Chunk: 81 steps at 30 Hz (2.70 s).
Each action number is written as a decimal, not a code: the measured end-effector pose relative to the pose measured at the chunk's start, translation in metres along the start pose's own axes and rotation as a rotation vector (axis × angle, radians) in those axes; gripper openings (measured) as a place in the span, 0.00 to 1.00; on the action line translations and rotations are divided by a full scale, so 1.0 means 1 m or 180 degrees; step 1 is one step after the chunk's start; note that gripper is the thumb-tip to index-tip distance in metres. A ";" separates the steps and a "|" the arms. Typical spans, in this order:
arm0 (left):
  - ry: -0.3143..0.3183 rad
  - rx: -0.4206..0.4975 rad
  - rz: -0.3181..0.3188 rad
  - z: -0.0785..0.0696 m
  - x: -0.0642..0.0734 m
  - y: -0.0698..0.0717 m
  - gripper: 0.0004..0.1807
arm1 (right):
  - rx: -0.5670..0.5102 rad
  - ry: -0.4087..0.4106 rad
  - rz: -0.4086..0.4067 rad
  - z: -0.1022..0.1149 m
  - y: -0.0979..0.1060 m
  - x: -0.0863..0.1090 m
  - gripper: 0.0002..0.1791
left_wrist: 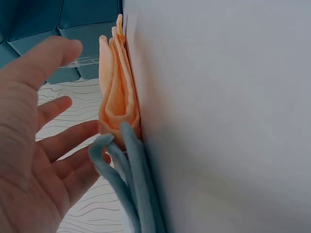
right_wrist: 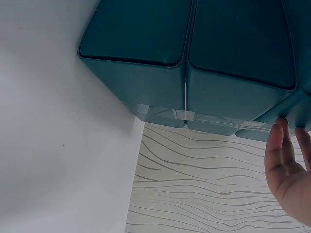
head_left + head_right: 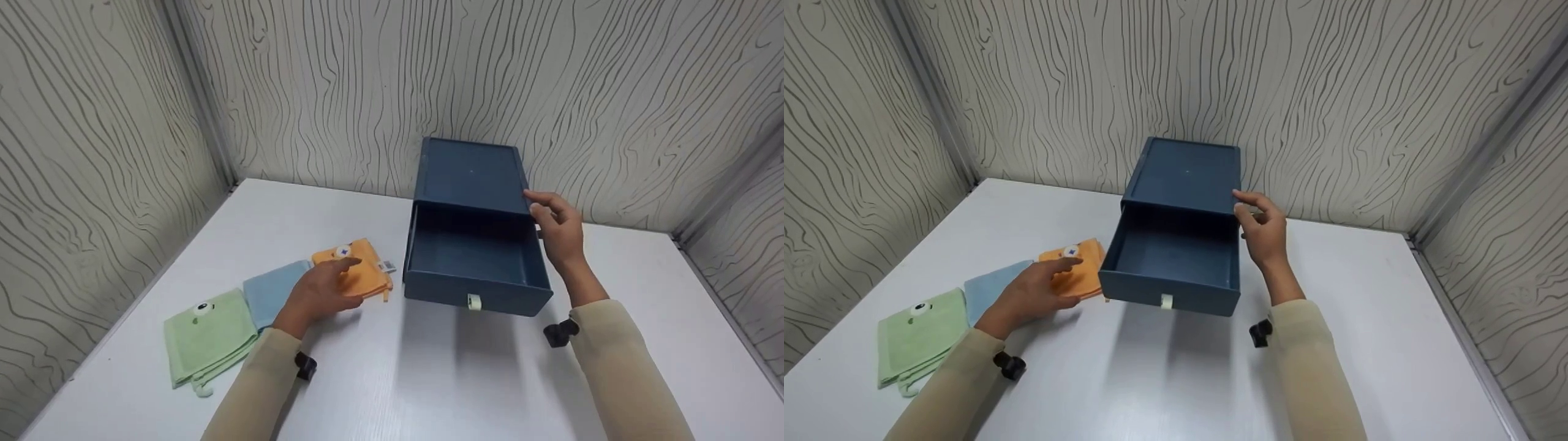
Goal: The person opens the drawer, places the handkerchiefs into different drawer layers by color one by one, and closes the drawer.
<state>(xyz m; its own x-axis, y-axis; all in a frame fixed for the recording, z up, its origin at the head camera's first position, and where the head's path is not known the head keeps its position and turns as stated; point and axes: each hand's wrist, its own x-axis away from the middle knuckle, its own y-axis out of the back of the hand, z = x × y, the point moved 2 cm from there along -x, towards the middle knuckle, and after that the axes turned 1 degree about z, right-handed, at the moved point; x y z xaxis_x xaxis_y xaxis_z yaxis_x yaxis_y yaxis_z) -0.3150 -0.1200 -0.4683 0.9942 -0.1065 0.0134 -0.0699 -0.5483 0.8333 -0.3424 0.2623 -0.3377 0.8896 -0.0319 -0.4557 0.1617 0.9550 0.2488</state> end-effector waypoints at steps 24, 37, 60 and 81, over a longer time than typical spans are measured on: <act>-0.0044 -0.0037 0.0128 0.001 -0.007 -0.010 0.33 | -0.0001 0.0066 0.0006 -0.003 0.001 0.002 0.18; -0.0049 -0.0134 0.0127 0.000 -0.008 -0.011 0.30 | 0.0090 0.0027 -0.0031 0.000 0.001 0.004 0.19; -0.0043 0.0029 0.0176 0.004 -0.011 -0.006 0.27 | 0.0021 -0.0035 -0.0066 -0.034 0.005 -0.010 0.18; -0.0141 0.0062 0.0077 0.007 -0.020 0.000 0.19 | -0.0037 0.0077 -0.0049 0.001 -0.001 0.000 0.18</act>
<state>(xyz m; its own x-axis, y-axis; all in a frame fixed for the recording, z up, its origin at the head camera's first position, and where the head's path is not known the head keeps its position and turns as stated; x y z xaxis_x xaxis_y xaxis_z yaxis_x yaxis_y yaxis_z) -0.3359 -0.1233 -0.4725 0.9877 -0.1562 0.0085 -0.0958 -0.5613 0.8221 -0.3422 0.2608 -0.3372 0.8765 -0.0394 -0.4798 0.1700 0.9578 0.2317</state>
